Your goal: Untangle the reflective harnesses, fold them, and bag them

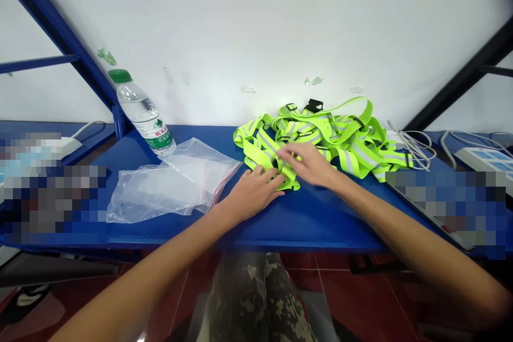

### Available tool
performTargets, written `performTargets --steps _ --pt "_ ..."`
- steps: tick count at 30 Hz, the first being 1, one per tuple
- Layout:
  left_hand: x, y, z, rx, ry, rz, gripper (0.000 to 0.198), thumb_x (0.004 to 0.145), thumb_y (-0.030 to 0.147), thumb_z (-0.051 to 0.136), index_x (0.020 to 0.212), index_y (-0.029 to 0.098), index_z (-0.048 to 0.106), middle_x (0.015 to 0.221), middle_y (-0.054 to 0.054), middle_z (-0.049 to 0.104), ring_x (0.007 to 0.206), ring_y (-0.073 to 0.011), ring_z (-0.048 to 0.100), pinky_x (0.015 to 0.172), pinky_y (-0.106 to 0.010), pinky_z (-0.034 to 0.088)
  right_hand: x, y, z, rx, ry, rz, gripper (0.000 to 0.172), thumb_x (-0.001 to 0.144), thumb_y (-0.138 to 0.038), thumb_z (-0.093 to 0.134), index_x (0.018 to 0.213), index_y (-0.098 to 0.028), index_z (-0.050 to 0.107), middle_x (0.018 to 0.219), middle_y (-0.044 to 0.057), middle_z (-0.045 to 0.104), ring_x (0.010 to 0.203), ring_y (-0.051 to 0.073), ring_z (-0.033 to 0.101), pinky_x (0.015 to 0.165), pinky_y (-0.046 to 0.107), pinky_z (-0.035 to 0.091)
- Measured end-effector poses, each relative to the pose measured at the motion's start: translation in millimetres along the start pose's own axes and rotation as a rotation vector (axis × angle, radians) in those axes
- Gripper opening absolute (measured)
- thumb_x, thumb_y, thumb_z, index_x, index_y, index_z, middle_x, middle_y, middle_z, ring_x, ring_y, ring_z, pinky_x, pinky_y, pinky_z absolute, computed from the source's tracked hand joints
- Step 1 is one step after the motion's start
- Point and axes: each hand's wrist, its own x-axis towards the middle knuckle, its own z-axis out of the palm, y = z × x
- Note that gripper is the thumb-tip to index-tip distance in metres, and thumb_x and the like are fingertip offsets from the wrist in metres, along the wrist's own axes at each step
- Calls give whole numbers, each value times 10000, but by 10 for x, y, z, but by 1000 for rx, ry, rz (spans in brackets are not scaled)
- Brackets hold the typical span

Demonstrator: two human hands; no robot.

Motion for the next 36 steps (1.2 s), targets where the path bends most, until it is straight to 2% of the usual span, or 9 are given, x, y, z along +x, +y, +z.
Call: performTargets --steps 5,8,13,17,21,24,28,32,36 --pt "44 -75 -3 -26 -32 18 363 1028 363 351 1282 162 513 1262 -111 597 1081 -259 528 915 -397 445 -544 -54 26 -165 -72 -181 370 982 -369 476 1203 -133 657 1163 149 706 1082 269 659 951 435 527" --pt "61 -101 -10 -52 -47 11 330 1009 308 418 1280 144 509 1281 -114 595 1123 -259 527 940 -391 445 -607 2 58 -203 -122 -218 538 904 -490 600 1289 -115 614 1255 182 663 1191 307 620 1026 477 510" --pt "91 -116 1 -24 -21 13 376 1036 356 335 1273 128 517 1221 -123 631 1068 -260 570 919 -391 456 -564 14 71 -249 -119 -177 482 967 -353 523 1396 -135 501 1367 176 584 1246 288 589 1014 456 536" --pt "113 -143 -4 -40 3 5 469 1041 433 268 1246 110 539 1165 -123 661 1048 -251 604 907 -373 466 -568 8 131 -283 -56 -163 457 975 -358 500 1347 -92 510 1264 187 633 1143 292 646 899 426 592" --pt "104 -169 -22 -84 29 -1 490 1032 472 278 1247 115 535 1141 -118 678 1044 -249 626 885 -367 479 -574 48 221 -327 -50 -188 358 974 -167 398 1284 -91 559 1206 191 667 1089 286 670 879 431 590" --pt "69 -158 -39 -128 120 -49 503 1020 509 304 1221 122 554 1106 -114 688 1003 -239 629 866 -363 481 -550 54 243 -294 -45 -172 357 958 -137 385 1252 -95 584 1186 185 679 1088 285 667 899 431 572" --pt "30 -98 -58 -21 261 -183 542 952 620 403 1009 139 645 1002 -126 686 978 -291 594 821 -406 451 -487 18 197 -136 -44 -88 314 982 -218 421 1214 -120 609 1132 160 701 1011 275 684 857 419 564" --pt "66 -90 -8 37 263 -273 469 1025 451 341 830 151 645 839 -105 678 833 -239 601 702 -353 402 -430 -23 150 78 -76 -18 266 998 -300 456 1156 -176 630 1118 112 708 1039 243 665 911 389 518" --pt "146 -163 89 -25 236 -288 493 1057 339 256 805 158 640 773 -80 693 744 -204 621 668 -339 377 -403 -42 176 154 -130 108 306 1010 -405 424 982 -178 627 930 83 684 867 206 647 784 340 510"
